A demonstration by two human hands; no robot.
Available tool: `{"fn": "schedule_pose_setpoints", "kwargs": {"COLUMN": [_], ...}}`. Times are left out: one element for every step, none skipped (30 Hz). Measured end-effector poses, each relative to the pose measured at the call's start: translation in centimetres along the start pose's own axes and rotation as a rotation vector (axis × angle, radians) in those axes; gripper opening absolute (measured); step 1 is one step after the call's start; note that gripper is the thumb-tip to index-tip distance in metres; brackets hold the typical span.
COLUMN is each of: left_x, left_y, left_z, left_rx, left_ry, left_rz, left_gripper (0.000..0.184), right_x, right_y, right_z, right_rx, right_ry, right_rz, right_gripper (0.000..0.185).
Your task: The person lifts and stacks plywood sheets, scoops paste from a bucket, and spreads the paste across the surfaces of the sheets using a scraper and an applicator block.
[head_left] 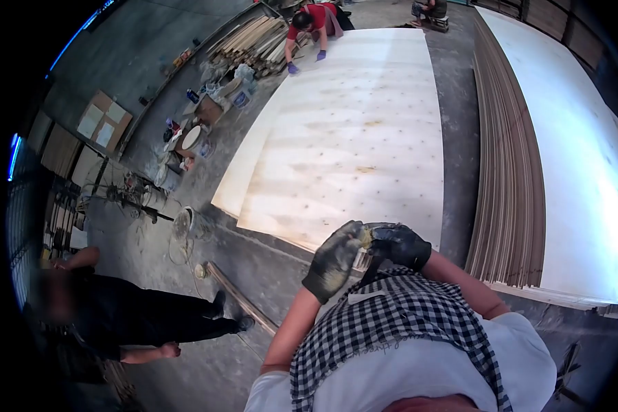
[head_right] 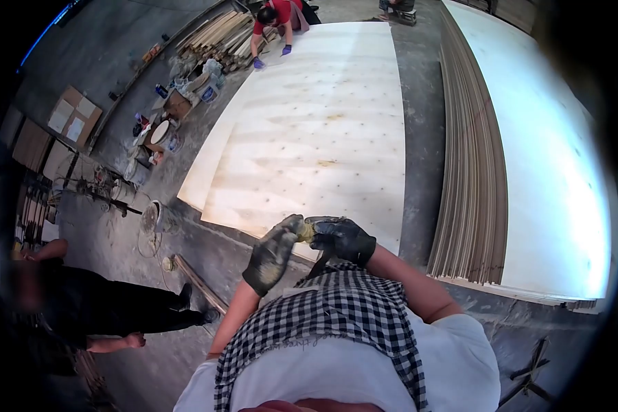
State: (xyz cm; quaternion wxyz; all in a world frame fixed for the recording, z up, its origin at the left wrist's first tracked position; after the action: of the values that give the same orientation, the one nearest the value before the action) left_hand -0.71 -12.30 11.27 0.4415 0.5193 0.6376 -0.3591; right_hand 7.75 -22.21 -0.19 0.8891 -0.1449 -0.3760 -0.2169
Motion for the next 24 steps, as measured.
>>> {"fn": "schedule_pose_setpoints", "kwargs": {"left_x": [-1.3, -2.1, -2.3, -1.0, -0.6, -0.4, -0.1, 0.0, 0.1, 0.1, 0.1, 1.1, 2.3, 4.5, 7.0, 8.9, 11.5, 14.7, 17.9, 21.8, 25.9, 30.5, 34.9, 42.3], "left_y": [0.0, -0.1, -0.5, -0.3, -0.2, 0.0, 0.3, 0.7, 0.9, 1.0, 1.0, 1.2, 1.2, 1.4, 1.4, 1.2, 1.0, 0.8, 0.3, -0.4, -1.5, -3.0, -4.6, -7.2], "left_z": [0.6, 1.3, 2.5, 3.3, 3.5, 3.7, 3.8, 3.2, 2.8, 2.2, 1.6, 1.0, 0.6, 0.2, -0.1, -0.4, -0.4, -0.4, -0.3, -0.3, -0.4, -0.7, -0.9, -1.1], "left_rx": [-0.003, -0.004, -0.005, 0.018, 0.029, 0.040, 0.051, -0.005, -0.073, -0.140, -0.206, -0.255, -0.307, -0.308, -0.309, -0.305, -0.260, -0.216, -0.172, -0.114, -0.056, -0.001, 0.070, 0.199], "left_ry": [0.250, 0.498, 0.745, 0.759, 0.782, 0.806, 0.830, 0.756, 0.733, 0.709, 0.684, 0.677, 0.713, 0.659, 0.604, 0.585, 0.581, 0.578, 0.574, 0.588, 0.600, 0.666, 0.739, 0.765], "left_rz": [0.218, 0.436, 0.655, 0.641, 0.630, 0.620, 0.614, 0.637, 0.631, 0.622, 0.612, 0.550, 0.489, 0.438, 0.387, 0.310, 0.217, 0.123, 0.028, -0.155, -0.338, -0.484, -0.627, -0.558], "left_gripper": [0.039, 0.039, 0.040, 0.039, 0.039, 0.039, 0.039, 0.041, 0.038, 0.035, 0.031, 0.033, 0.032, 0.031, 0.030, 0.028, 0.030, 0.032, 0.033, 0.036, 0.039, 0.039, 0.039, 0.036], "right_x": [0.1, 0.0, 0.1, 1.0, 1.8, 2.2, 2.1, 1.8, 1.6, 1.5, 1.4, 1.2, 0.9, 0.4, 0.2, 0.1, 0.1, 0.1, 0.3, 0.6, 0.6, 0.5, 0.3, 0.1], "right_y": [0.1, 0.3, 0.3, -0.1, -0.4, -0.9, -0.7, -0.5, -0.4, -0.3, -0.3, -0.2, -0.1, 0.1, 0.0, -0.2, -0.5, -0.7, -0.9, -1.1, -1.3, -1.3, -1.2, -1.2], "right_z": [0.0, 0.0, 0.0, 0.3, 0.8, 1.4, 1.0, 0.7, 0.3, -0.3, -0.9, -1.5, -2.1, -3.1, -3.9, -4.3, -4.5, -4.6, -4.6, -4.4, -4.5, -4.6, -5.0, -5.4], "right_rx": [0.050, 0.098, 0.146, 0.197, 0.244, 0.287, 0.274, 0.259, 0.245, 0.186, 0.128, 0.072, 0.055, 0.036, 0.018, 0.002, -0.014, -0.028, -0.047, -0.065, -0.082, -0.075, -0.070, -0.066], "right_ry": [-0.052, -0.105, -0.157, -0.506, -0.858, -1.211, -1.217, -1.223, -1.229, -1.135, -1.040, -0.945, -1.030, -1.115, -1.200, -1.221, -1.242, -1.261, -1.198, -1.135, -1.072, -1.105, -1.140, -1.175], "right_rz": [-0.060, -0.119, -0.178, -0.344, -0.506, -0.666, -0.657, -0.647, -0.635, -0.573, -0.512, -0.451, -0.438, -0.425, -0.411, -0.373, -0.335, -0.296, -0.264, -0.231, -0.199, -0.238, -0.277, -0.316], "right_gripper": [0.034, 0.034, 0.034, 0.033, 0.033, 0.033, 0.033, 0.032, 0.032, 0.032, 0.033, 0.033, 0.033, 0.034, 0.034, 0.033, 0.033, 0.032, 0.031, 0.029, 0.028, 0.027, 0.026, 0.025]}}
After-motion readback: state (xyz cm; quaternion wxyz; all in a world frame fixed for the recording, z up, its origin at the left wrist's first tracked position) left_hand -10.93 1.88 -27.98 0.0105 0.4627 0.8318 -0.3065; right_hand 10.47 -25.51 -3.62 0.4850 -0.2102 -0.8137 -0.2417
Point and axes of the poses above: each hand's wrist, its own y-axis towards the middle knuckle, its own z-axis out of the palm, x = y × z, the point moved 7 cm from there along y, towards the middle knuckle, and after that the axes turned 4 degrees about -z, right-handed, at the moved point
